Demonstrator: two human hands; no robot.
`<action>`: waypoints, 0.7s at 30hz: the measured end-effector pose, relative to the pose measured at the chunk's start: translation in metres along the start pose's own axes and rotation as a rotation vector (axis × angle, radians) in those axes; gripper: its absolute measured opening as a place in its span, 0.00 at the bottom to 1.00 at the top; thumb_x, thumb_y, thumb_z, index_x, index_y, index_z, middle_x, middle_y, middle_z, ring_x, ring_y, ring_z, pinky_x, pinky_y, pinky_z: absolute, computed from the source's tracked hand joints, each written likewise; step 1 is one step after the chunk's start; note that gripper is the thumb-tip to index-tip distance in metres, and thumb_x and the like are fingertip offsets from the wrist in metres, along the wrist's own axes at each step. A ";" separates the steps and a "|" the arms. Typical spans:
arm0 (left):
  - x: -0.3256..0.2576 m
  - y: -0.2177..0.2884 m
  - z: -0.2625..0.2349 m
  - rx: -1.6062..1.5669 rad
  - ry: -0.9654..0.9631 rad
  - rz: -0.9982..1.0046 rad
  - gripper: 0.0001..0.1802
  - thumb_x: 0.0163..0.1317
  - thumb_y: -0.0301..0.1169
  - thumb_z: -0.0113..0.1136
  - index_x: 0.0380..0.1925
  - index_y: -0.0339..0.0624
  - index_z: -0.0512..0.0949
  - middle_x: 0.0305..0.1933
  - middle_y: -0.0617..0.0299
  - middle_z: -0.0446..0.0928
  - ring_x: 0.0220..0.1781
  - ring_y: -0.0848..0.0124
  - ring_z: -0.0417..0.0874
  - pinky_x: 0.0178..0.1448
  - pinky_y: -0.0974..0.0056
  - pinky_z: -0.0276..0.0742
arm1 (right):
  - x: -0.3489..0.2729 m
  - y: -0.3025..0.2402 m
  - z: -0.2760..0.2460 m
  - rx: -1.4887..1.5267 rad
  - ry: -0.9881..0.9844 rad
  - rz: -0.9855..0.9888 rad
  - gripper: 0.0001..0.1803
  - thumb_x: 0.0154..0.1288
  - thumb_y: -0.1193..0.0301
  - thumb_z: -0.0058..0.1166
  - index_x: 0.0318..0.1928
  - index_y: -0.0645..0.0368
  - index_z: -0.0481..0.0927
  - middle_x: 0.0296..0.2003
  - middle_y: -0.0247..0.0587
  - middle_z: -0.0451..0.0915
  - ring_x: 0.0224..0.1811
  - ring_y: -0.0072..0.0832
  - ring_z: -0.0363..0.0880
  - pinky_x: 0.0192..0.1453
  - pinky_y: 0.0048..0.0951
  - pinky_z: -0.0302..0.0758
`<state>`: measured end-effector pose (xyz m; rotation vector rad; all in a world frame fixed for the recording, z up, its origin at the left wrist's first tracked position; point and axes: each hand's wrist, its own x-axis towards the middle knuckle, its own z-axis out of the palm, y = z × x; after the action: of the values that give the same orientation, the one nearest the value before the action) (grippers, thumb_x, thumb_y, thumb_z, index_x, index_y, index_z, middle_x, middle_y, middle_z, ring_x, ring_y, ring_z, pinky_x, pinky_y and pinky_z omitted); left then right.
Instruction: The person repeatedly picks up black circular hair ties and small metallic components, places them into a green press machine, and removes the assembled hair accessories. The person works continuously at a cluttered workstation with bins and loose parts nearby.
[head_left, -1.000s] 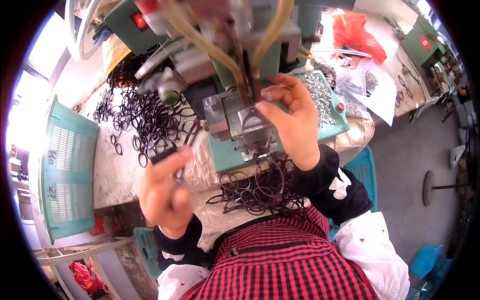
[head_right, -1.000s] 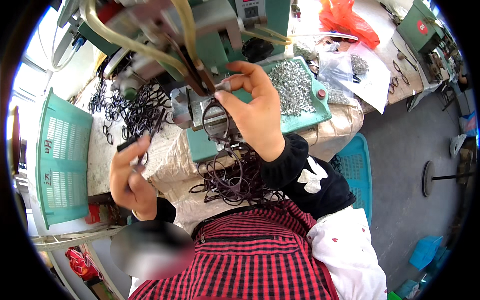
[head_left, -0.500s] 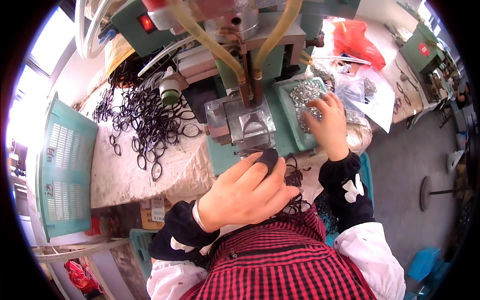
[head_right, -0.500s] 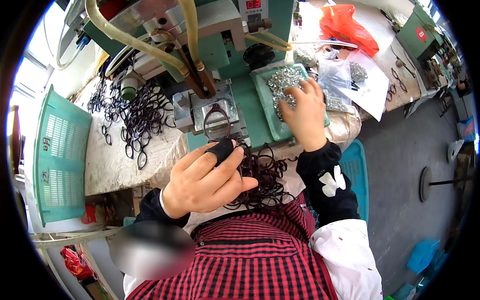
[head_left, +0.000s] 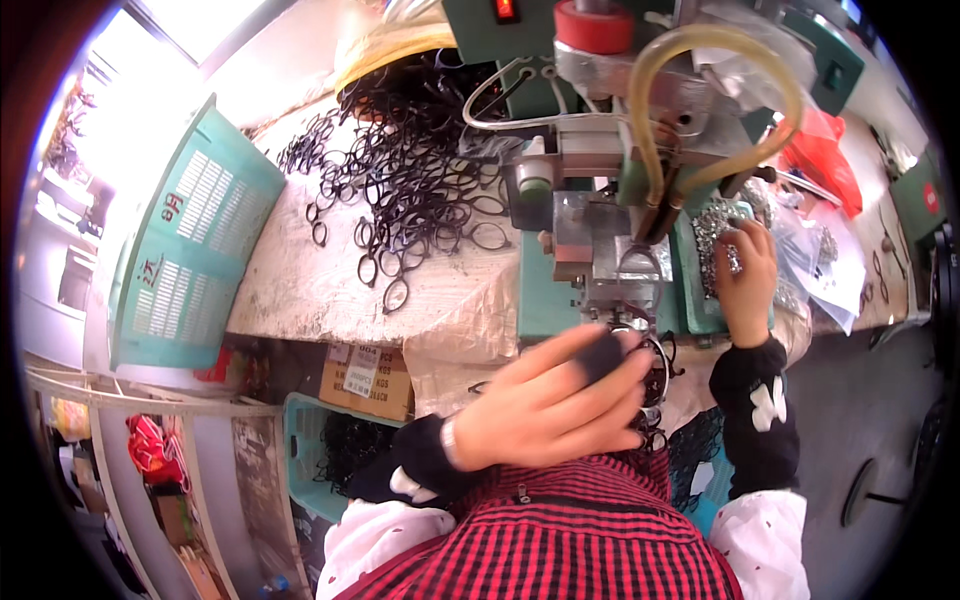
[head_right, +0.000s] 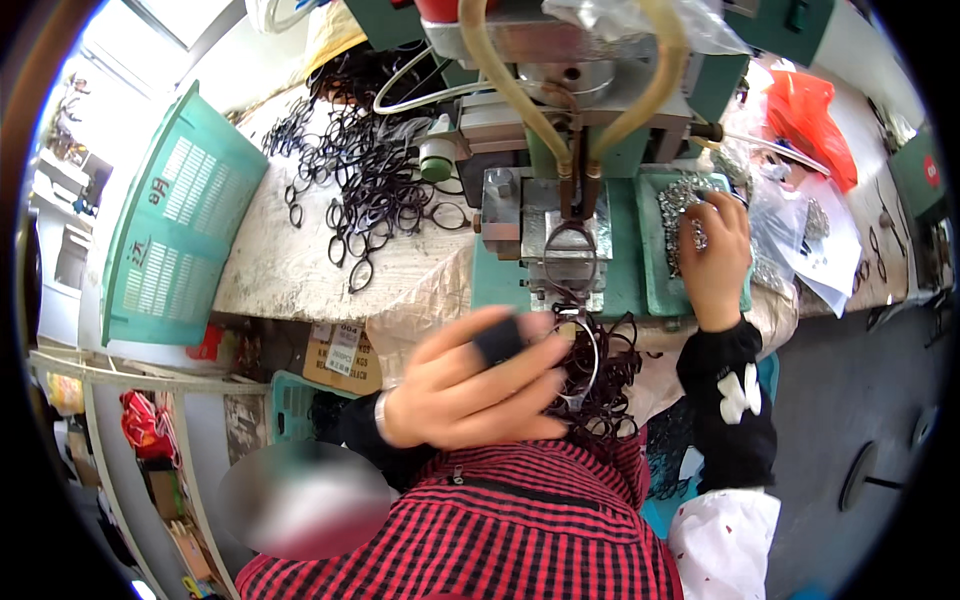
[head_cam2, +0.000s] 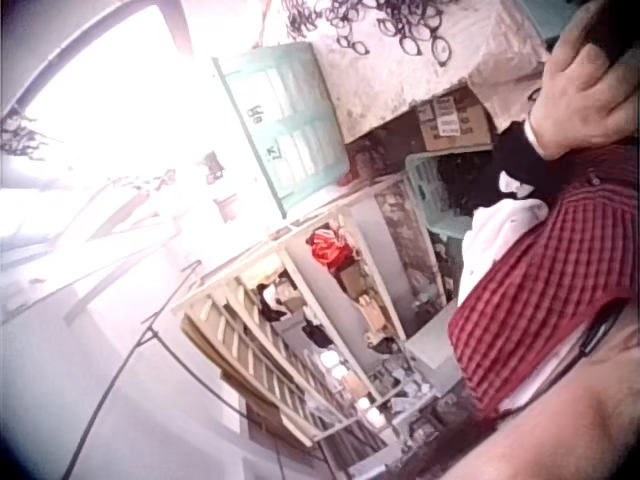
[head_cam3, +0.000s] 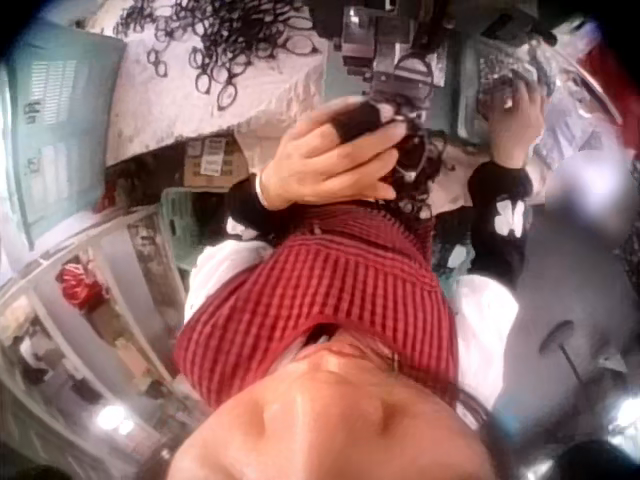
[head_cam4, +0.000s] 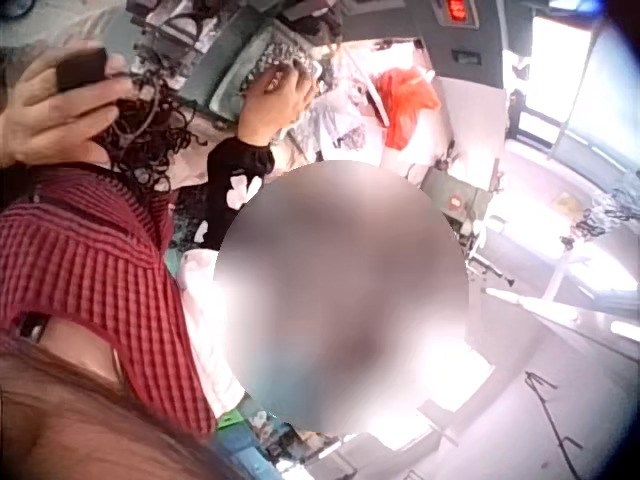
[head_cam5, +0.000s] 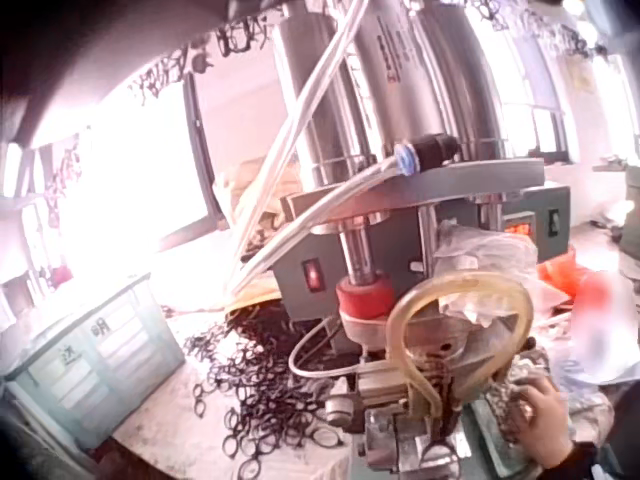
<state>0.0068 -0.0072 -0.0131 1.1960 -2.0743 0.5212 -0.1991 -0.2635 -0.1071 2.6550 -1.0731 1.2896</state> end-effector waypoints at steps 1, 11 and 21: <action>-0.023 -0.003 -0.019 0.164 0.049 0.025 0.17 0.63 0.38 0.67 0.47 0.40 0.83 0.61 0.57 0.81 0.53 0.65 0.84 0.61 0.57 0.82 | -0.006 0.001 -0.001 0.029 0.025 0.080 0.04 0.65 0.76 0.61 0.39 0.62 0.83 0.47 0.49 0.84 0.54 0.47 0.80 0.59 0.41 0.75; -0.090 -0.176 -0.104 0.595 0.099 -0.749 0.03 0.58 0.25 0.70 0.33 0.43 0.87 0.43 0.57 0.86 0.47 0.58 0.82 0.58 0.58 0.74 | -0.005 -0.024 -0.007 0.492 0.041 0.497 0.08 0.67 0.75 0.64 0.45 0.64 0.85 0.32 0.37 0.85 0.35 0.20 0.81 0.45 0.24 0.76; -0.203 -0.246 -0.021 0.419 0.130 -0.927 0.12 0.54 0.31 0.74 0.25 0.38 0.79 0.33 0.53 0.78 0.37 0.54 0.79 0.44 0.55 0.74 | -0.054 -0.012 -0.048 0.435 0.100 0.653 0.07 0.65 0.78 0.64 0.43 0.64 0.86 0.36 0.34 0.85 0.39 0.20 0.81 0.49 0.23 0.75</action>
<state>0.2985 0.0048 -0.1437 2.1038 -1.1161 0.5518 -0.2489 -0.2097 -0.1094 2.5461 -1.9418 1.9244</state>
